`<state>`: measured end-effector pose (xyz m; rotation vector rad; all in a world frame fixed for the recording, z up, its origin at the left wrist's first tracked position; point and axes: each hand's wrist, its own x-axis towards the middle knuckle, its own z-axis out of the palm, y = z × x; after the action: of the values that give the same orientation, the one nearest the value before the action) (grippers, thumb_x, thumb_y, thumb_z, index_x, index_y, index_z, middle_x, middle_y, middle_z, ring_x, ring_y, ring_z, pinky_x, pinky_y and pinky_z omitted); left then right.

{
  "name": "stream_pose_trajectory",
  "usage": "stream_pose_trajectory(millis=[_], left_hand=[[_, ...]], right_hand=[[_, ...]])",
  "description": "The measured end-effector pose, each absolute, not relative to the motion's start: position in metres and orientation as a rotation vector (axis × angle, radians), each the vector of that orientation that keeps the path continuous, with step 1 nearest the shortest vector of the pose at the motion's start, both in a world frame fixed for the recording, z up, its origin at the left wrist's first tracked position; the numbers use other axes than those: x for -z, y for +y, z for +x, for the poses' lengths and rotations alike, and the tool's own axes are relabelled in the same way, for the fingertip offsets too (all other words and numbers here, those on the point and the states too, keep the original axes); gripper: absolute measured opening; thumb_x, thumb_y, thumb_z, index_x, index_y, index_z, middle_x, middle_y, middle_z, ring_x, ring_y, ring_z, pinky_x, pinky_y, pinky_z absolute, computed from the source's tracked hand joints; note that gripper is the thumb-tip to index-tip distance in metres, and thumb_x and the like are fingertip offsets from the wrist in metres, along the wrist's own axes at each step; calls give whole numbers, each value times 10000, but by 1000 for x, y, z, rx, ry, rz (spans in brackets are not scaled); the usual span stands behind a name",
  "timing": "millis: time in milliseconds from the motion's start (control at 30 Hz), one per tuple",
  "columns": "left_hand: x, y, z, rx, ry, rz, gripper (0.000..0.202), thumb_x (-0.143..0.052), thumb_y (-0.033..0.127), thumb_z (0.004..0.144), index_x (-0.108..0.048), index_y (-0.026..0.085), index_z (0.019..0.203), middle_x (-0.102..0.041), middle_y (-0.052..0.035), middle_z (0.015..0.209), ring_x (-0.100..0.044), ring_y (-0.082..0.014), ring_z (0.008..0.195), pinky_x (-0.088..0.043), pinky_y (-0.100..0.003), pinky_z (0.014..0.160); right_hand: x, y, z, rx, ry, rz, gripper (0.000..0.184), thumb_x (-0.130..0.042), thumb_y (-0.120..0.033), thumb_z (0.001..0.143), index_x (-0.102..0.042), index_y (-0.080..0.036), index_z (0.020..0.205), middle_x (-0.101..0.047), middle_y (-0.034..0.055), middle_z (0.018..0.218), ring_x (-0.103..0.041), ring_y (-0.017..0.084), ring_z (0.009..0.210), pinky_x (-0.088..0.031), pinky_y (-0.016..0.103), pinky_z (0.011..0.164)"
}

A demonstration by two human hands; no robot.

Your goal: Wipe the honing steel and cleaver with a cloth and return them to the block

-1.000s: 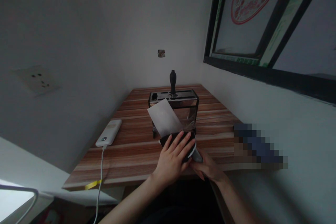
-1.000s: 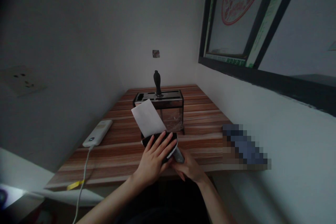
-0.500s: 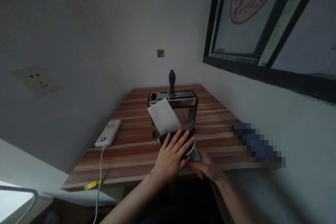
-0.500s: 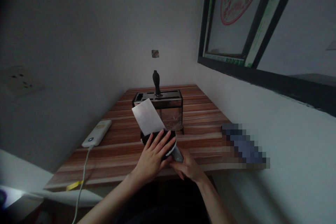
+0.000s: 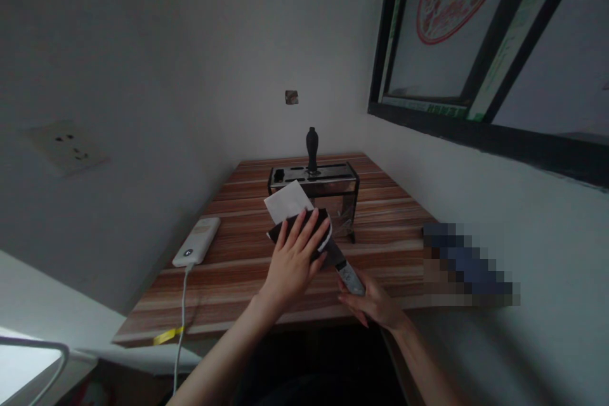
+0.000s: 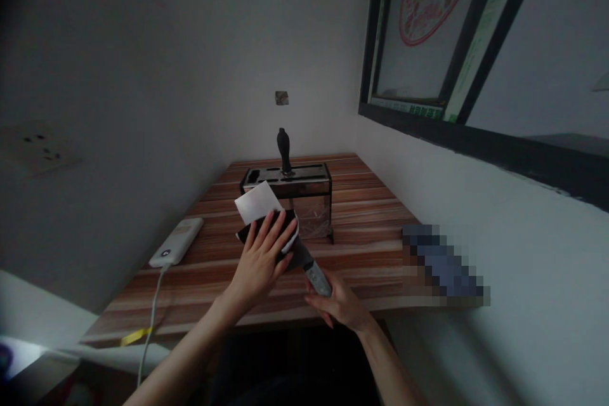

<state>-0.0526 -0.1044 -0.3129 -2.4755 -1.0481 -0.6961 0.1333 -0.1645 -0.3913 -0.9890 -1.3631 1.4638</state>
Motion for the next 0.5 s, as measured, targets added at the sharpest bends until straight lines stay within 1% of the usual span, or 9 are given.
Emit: stream_pose_trajectory(millis=[167, 367, 500], left_hand=[[292, -86, -62, 760, -1128, -2398, 572, -422, 300, 924, -218, 239, 1455, -183, -42, 1531, -106, -247, 1413, -123, -479, 1132], [269, -61, -69, 856, -1167, -2361, 545, -384, 301, 940, -223, 212, 1453, -173, -54, 1533, -88, -239, 1416, -114, -491, 1131], [261, -54, -69, 907, -1199, -2358, 539, -365, 301, 945, -214, 214, 1455, -190, -42, 1531, -111, -223, 1414, -125, -478, 1134]], right_hand=[[389, -165, 134, -1488, -1389, -967, 285, -665, -373, 749, -486, -180, 858, -413, -106, 525, -358, 19, 309, -276, 141, 305], [390, -165, 134, -1500, -1377, -966, 290, -674, -368, 738, -484, -183, 857, -420, -102, 559, -368, 17, 313, -279, 140, 296], [390, -166, 134, -1497, -1392, -956, 268, -658, -356, 758, -486, -181, 864, -414, -108, 523, -365, 19, 309, -270, 140, 304]])
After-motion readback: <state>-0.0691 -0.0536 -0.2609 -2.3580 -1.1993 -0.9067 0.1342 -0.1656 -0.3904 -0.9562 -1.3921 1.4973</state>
